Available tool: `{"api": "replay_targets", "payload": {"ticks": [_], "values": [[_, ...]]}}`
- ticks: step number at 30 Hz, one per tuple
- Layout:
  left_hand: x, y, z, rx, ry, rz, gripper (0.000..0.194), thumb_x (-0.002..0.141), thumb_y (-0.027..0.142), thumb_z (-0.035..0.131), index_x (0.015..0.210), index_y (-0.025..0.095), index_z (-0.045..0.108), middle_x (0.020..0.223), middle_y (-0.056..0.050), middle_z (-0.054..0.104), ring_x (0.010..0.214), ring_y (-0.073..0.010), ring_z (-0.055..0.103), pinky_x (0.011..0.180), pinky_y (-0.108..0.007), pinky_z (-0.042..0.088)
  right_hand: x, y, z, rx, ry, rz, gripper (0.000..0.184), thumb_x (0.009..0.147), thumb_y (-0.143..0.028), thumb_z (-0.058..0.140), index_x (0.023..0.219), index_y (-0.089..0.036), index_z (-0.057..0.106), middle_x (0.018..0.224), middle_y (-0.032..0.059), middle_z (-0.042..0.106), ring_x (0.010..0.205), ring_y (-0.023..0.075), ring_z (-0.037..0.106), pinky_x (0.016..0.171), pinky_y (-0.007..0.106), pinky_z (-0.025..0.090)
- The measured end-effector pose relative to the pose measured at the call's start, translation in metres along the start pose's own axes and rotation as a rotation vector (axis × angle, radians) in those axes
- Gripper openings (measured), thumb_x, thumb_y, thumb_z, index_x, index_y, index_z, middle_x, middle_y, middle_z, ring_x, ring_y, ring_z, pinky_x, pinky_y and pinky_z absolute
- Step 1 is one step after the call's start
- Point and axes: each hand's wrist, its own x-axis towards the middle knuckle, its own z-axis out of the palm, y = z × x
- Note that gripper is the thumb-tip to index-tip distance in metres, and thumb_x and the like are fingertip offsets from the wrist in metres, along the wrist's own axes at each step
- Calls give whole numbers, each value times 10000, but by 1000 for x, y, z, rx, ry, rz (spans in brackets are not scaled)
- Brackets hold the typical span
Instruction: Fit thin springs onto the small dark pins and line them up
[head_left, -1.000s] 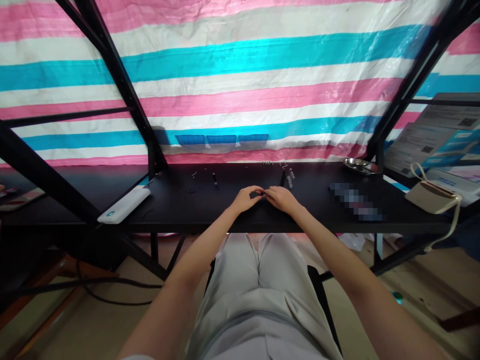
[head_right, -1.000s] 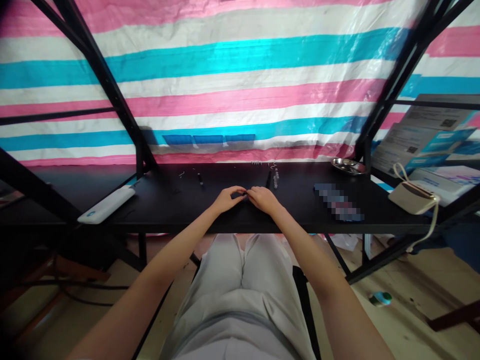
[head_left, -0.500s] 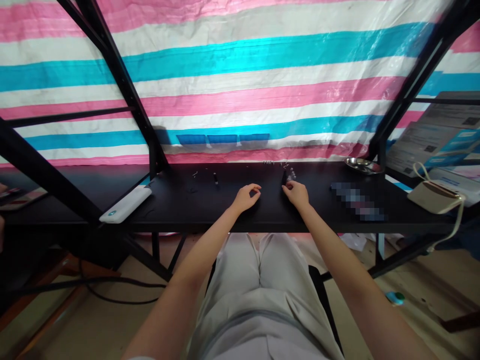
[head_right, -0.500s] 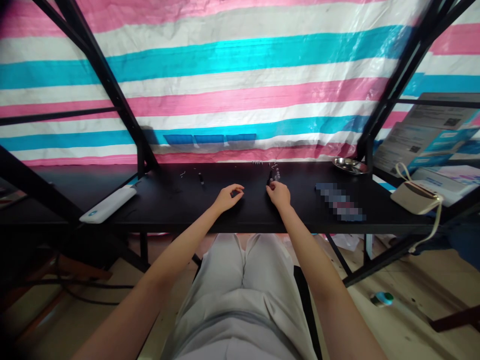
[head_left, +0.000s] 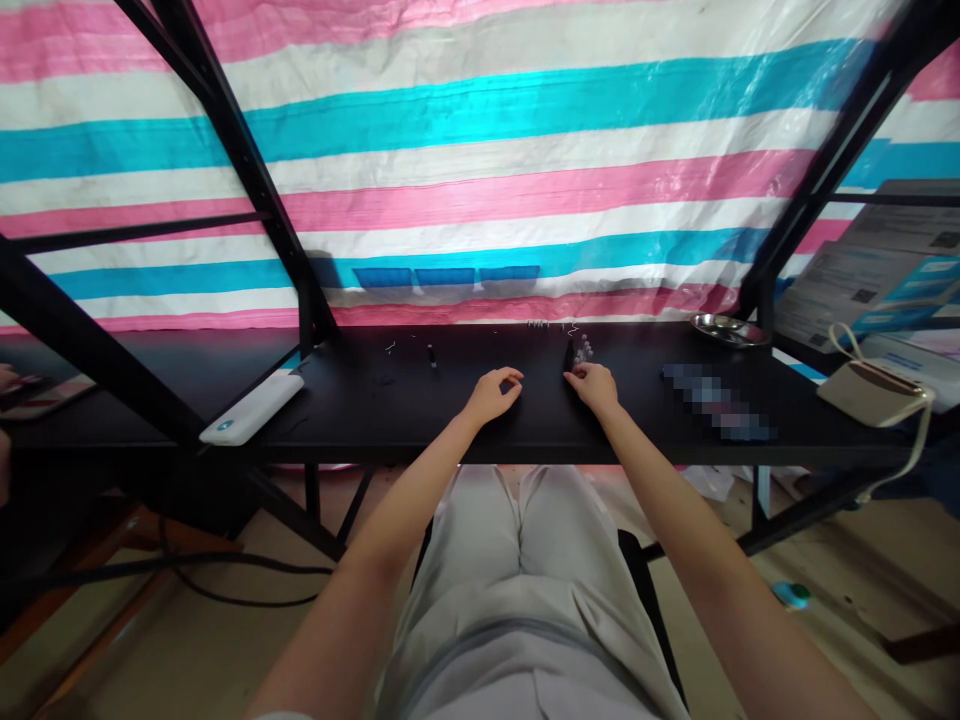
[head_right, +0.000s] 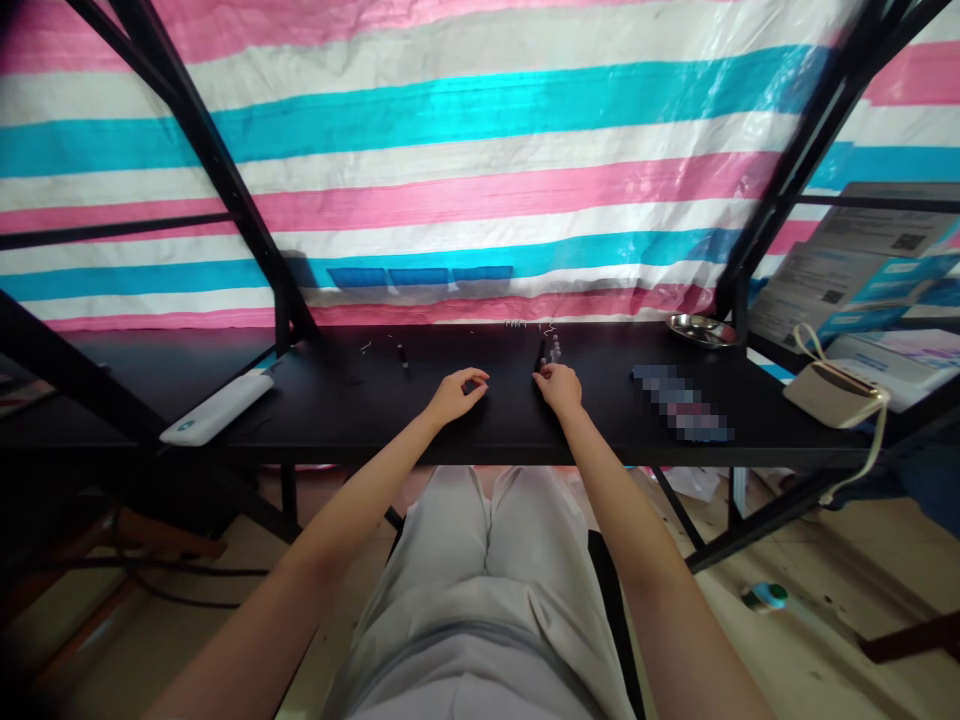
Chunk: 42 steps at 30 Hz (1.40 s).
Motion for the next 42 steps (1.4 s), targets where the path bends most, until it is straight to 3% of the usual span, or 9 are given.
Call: {"api": "replay_targets", "payload": {"ticks": [9, 19, 30, 38, 42], "values": [[0, -1, 1, -3, -5, 3, 197, 771, 227, 557, 950, 193, 632, 841, -14, 678, 837, -158, 603, 794, -296, 455, 1, 14, -3, 22, 13, 36, 212, 721, -386, 635, 799, -204, 708, 789, 54, 696, 746, 187, 624, 636, 263, 432], [0, -1, 1, -3, -4, 13, 189, 769, 222, 559, 939, 188, 633, 825, -10, 680, 814, -150, 598, 758, -277, 451, 1, 15, -10, -173, 53, 97, 264, 758, -430, 605, 858, -212, 715, 834, 84, 689, 813, 221, 625, 700, 313, 438], [0, 1, -1, 1, -8, -2, 191, 766, 219, 558, 939, 192, 634, 821, -13, 678, 821, -157, 596, 782, -295, 454, -1, 18, -10, -120, 36, 132, 338, 736, -457, 596, 927, -196, 691, 893, 91, 681, 861, 238, 617, 733, 334, 436], [-1, 2, 1, 77, 19, 18, 209, 790, 186, 510, 969, 197, 618, 838, -16, 672, 859, -167, 578, 815, -302, 448, -6, 12, -15, 8, 171, 123, 311, 729, -349, 512, 946, -171, 646, 852, 78, 649, 799, 218, 589, 704, 308, 414], [5, 5, -12, 287, 3, 104, 314, 786, 153, 484, 1084, 175, 579, 949, -63, 654, 916, -207, 561, 852, -348, 414, -9, 8, -19, 58, 296, 78, 294, 741, -311, 464, 944, -165, 620, 828, 68, 622, 755, 203, 559, 685, 301, 398]]}}
